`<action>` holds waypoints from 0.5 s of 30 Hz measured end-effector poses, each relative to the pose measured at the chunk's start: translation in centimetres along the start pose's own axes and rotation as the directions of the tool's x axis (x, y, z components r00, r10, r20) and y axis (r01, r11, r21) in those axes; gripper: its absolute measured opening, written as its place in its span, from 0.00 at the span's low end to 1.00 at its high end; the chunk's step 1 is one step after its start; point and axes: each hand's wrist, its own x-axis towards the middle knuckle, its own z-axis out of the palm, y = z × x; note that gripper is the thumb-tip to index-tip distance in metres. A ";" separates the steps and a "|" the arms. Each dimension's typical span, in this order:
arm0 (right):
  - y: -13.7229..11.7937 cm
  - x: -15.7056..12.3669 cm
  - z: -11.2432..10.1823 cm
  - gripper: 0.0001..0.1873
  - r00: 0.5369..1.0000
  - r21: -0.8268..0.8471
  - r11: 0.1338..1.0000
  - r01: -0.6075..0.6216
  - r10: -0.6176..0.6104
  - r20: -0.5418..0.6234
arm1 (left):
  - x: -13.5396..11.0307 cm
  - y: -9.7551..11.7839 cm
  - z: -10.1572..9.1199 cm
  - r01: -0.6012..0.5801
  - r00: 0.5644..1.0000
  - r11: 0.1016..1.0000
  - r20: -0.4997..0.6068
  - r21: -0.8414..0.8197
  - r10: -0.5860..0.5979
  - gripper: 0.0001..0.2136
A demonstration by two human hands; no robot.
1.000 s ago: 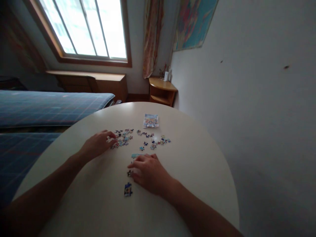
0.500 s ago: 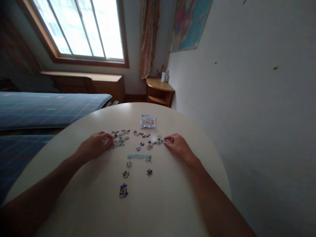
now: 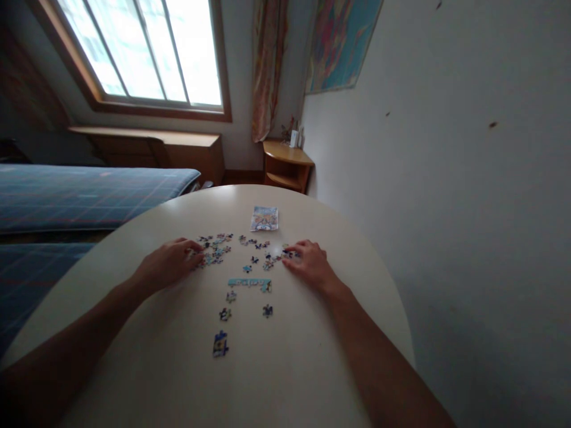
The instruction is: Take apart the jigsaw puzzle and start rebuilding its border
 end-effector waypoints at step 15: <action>-1.5 -0.6 0.5 0.14 0.995 0.042 0.996 0.082 -0.084 0.051 | -0.3 0.6 0.0 -0.027 1.000 0.999 -0.004 -0.025 0.027 0.16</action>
